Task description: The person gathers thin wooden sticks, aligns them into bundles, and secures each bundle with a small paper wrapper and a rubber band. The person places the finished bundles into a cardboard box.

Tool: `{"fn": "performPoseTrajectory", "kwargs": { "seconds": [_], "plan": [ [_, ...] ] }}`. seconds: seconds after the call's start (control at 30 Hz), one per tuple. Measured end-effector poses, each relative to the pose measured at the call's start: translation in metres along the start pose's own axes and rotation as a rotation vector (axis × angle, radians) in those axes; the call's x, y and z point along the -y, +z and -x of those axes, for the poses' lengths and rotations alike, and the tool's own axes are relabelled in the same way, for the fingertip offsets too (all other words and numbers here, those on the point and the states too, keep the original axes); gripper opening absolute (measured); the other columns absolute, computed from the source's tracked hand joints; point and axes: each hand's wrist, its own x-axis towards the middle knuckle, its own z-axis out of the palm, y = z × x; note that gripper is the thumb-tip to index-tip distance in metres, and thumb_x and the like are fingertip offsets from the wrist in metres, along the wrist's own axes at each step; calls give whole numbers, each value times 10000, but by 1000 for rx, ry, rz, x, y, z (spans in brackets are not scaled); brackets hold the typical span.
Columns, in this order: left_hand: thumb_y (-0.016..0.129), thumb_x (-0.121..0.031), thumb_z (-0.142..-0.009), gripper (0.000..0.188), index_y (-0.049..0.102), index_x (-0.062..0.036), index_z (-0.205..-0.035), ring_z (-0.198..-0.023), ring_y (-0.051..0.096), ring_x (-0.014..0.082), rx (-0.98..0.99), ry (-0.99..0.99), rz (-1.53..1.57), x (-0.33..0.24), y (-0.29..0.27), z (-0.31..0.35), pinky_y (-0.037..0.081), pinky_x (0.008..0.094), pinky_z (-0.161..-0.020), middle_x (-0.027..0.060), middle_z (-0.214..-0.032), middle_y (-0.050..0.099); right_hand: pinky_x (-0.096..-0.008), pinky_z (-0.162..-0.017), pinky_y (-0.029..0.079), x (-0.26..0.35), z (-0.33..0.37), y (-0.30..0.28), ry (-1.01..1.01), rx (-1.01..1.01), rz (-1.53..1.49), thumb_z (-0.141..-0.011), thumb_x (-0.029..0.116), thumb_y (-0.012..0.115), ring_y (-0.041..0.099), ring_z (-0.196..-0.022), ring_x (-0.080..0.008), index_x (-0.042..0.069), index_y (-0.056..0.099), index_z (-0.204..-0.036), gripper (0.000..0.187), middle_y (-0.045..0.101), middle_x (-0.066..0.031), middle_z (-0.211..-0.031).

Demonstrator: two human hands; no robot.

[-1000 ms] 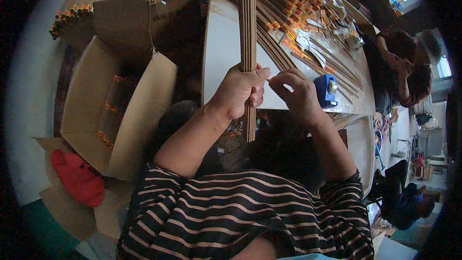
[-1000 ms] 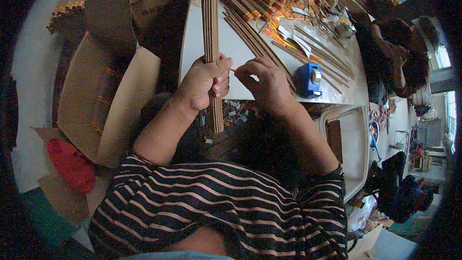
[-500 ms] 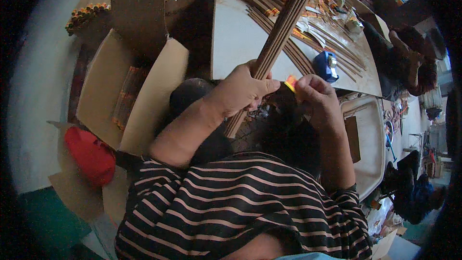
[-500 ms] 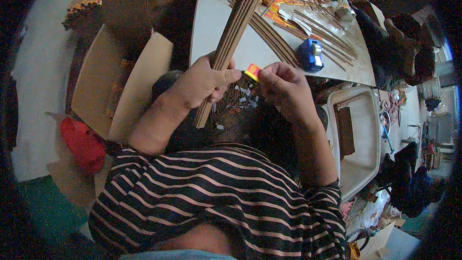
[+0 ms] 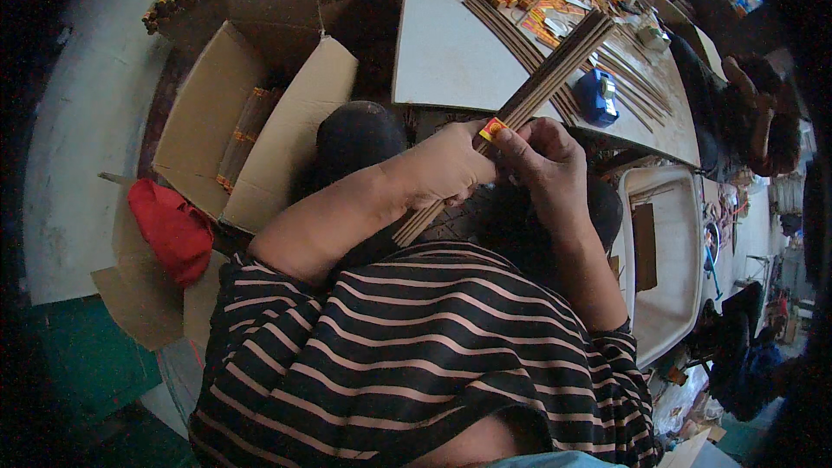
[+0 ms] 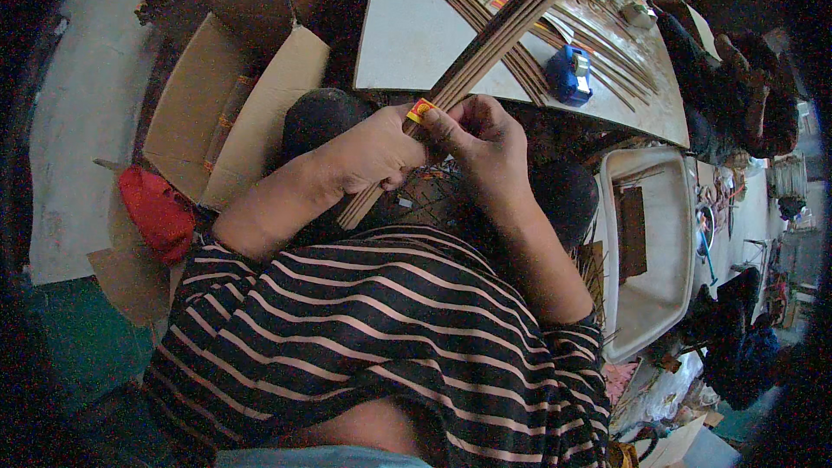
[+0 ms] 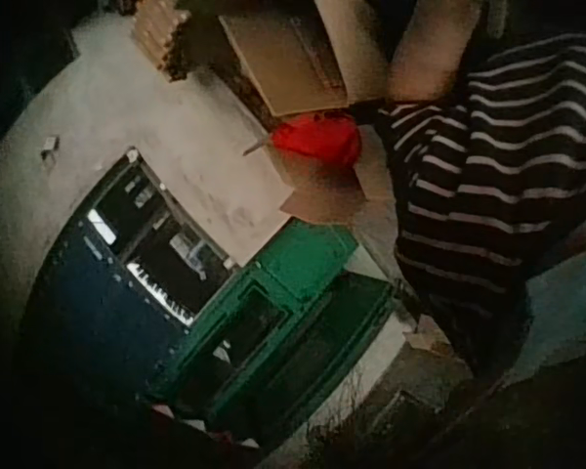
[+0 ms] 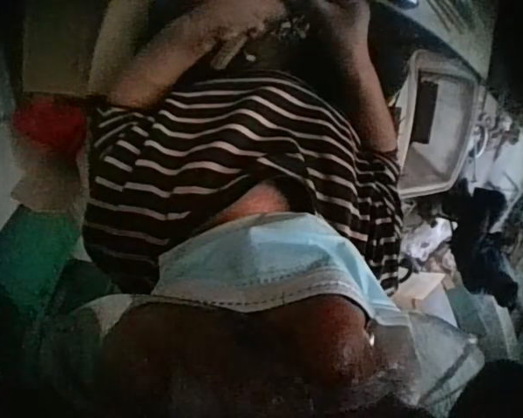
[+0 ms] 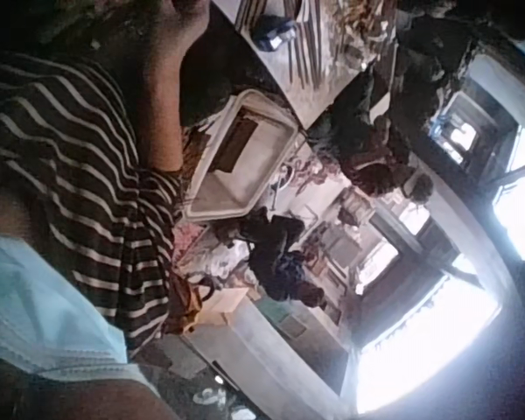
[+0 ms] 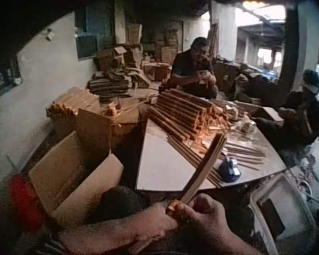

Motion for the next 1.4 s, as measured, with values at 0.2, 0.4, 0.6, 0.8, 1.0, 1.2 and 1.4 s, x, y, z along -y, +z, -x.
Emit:
{"fn": "performPoseTrajectory", "kwargs": {
  "seconds": [0.2,0.4,0.6,0.8,1.0,1.2,1.4],
  "plan": [
    [486,1,-712,358,485,-14,-1070,-402,418,91,-77,-55,-83,7,11,-2,325,223,-341,48,-658,525,-181,-558,385,-11,9,0,-16,-66,89,-804,160,648,473,-638,-48,23,508,-742,206,532,9,-699],
    [517,-16,-716,349,471,-10,-1062,-401,422,110,-48,-83,-55,6,10,-4,338,242,-344,48,-629,477,-199,-530,411,-8,11,0,-25,-65,27,-813,171,640,481,-610,-51,3,514,-760,216,555,-18,-686],
    [523,-16,-725,338,469,-3,-1059,-391,403,98,-39,-95,-28,2,10,-7,310,231,-338,42,-625,478,-170,-495,338,-10,8,2,-12,-87,-94,-816,170,637,425,-561,-29,41,506,-729,203,493,35,-634],
    [440,34,-685,507,474,-34,-1187,-395,390,81,-77,-89,-68,8,12,-12,310,220,-348,19,-604,469,-173,-496,349,-19,4,0,-30,-103,17,-816,176,637,449,-558,-35,35,512,-720,211,529,22,-649],
    [477,7,-698,374,489,-1,-1071,-401,411,97,-92,-109,-126,8,16,-11,321,233,-337,44,-620,488,-178,-510,363,-24,5,-3,-34,-97,34,-816,169,635,466,-574,-46,29,506,-718,214,545,7,-661],
    [550,-31,-694,337,485,10,-1022,-412,427,122,-50,-76,-138,11,12,-14,339,257,-351,51,-603,472,-178,-495,313,-11,9,-1,-21,-116,-48,-811,149,638,398,-556,-31,44,488,-685,222,471,39,-620],
    [584,-53,-679,398,504,-10,-1067,-411,416,103,30,-29,-106,8,10,-14,353,244,-359,31,-607,468,-191,-489,337,-16,8,-4,-11,-118,-44,-814,159,635,428,-547,-44,45,492,-683,225,494,25,-619]
  ]
}}
